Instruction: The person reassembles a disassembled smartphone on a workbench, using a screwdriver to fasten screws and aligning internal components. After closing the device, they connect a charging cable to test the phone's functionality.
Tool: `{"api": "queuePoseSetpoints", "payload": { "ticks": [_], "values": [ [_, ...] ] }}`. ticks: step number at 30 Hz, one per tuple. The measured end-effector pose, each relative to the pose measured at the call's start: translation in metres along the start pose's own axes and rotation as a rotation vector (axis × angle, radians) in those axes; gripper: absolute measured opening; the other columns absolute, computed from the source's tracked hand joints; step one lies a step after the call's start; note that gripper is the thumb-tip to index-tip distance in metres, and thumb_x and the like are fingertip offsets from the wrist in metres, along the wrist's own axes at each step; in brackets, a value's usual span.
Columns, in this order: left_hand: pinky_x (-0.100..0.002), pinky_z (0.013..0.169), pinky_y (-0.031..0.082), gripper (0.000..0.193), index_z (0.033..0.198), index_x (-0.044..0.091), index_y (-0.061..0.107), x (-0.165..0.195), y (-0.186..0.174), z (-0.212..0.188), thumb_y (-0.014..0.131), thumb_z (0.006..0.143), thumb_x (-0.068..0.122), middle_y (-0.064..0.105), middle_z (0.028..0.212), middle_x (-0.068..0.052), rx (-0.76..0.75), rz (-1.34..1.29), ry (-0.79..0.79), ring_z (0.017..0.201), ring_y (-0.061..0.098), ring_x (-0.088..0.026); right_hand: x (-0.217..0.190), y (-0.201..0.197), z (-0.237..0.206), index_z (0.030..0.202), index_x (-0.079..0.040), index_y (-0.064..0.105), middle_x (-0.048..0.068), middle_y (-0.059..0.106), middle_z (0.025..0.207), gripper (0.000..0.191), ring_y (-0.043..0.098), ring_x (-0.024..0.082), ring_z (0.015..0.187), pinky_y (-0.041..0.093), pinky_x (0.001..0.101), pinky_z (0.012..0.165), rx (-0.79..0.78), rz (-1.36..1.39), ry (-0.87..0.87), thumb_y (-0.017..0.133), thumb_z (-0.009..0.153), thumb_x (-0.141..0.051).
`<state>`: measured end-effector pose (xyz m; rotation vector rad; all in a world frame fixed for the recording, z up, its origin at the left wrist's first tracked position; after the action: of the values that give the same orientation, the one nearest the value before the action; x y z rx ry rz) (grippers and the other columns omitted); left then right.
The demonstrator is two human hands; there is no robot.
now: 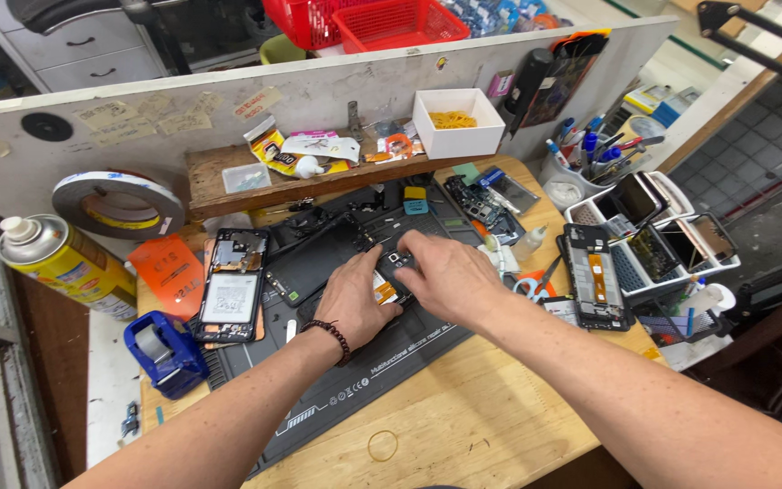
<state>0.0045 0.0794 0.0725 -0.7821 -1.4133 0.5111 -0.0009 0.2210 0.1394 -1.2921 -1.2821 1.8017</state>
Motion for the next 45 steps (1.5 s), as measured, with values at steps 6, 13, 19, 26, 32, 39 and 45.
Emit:
{"api": "queuePoseSetpoints", "payload": {
  "ticks": [6,13,19,26,32,39,45],
  "values": [
    [-0.042,0.113,0.039,0.097,0.146,0.002,0.044,0.0,0.002,0.005,0.092,0.064,0.02,0.051,0.145,-0.019,0.02,0.006,0.032,0.135,0.048,-0.038,0.002,0.003,0.004,0.108,-0.011,0.064,0.018,0.073,0.085,0.026,0.07,0.041,0.086,0.054,0.053,0.075,-0.02,-0.068,0.016,0.072,0.092,-0.029],
    [-0.042,0.113,0.039,0.097,0.147,0.004,0.043,0.0,0.003,0.007,0.092,0.065,0.02,0.051,0.146,-0.018,-0.01,0.005,0.0,0.136,0.047,-0.037,0.003,0.001,0.007,0.106,-0.006,0.063,0.017,0.074,0.086,0.022,0.072,0.039,0.087,0.055,0.0489,0.073,0.03,0.131,-0.084,0.069,0.085,-0.01],
    [-0.042,0.113,0.038,0.097,0.147,0.004,0.042,0.001,0.001,0.011,0.092,0.065,0.019,0.051,0.145,-0.018,-0.006,0.009,0.001,0.135,0.047,-0.037,0.011,0.005,0.011,0.106,-0.005,0.064,0.017,0.074,0.083,0.024,0.071,0.038,0.084,0.055,0.0475,0.071,0.03,0.145,-0.038,0.072,0.085,-0.012],
    [-0.042,0.113,0.039,0.095,0.146,0.002,0.044,-0.006,-0.001,0.019,0.091,0.065,0.019,0.053,0.143,-0.02,0.007,-0.009,0.019,0.133,0.049,-0.038,0.072,0.002,0.058,0.107,0.001,0.065,0.01,0.073,0.091,0.02,0.078,0.019,0.072,0.065,0.0331,0.062,0.19,0.741,0.335,0.065,0.087,0.0],
    [-0.042,0.113,0.038,0.094,0.145,0.003,0.046,-0.012,0.002,0.033,0.091,0.064,0.018,0.052,0.145,-0.02,0.017,-0.025,0.02,0.134,0.048,-0.039,0.116,0.039,0.118,0.11,0.002,0.064,0.009,0.069,0.092,0.02,0.074,0.02,0.075,0.063,0.0312,0.064,0.174,0.895,0.494,0.067,0.09,0.0],
    [-0.042,0.115,0.036,0.095,0.146,0.003,0.045,-0.022,0.004,0.048,0.091,0.065,0.018,0.05,0.147,-0.02,0.013,-0.045,0.005,0.137,0.045,-0.039,0.14,0.088,0.147,0.113,0.004,0.064,0.011,0.071,0.094,0.023,0.074,0.02,0.076,0.064,0.0308,0.065,0.089,0.885,0.553,0.065,0.09,0.003],
    [-0.043,0.109,0.039,0.094,0.143,0.001,0.046,-0.025,0.0,0.057,0.093,0.063,0.017,0.053,0.14,-0.024,0.061,-0.073,0.043,0.131,0.049,-0.04,0.139,0.086,0.152,0.115,0.004,0.063,0.013,0.07,0.095,0.026,0.074,0.02,0.077,0.065,0.0313,0.066,0.122,0.952,0.537,0.066,0.09,0.002]
  ]
}}
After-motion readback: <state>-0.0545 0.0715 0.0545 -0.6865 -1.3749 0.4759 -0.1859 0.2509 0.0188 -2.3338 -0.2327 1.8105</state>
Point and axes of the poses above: each hand's wrist, its own z-axis towards the middle knuckle, its own y-axis out of the palm, x = y × z, the point moved 5 cm from there along z, towards the middle knuckle
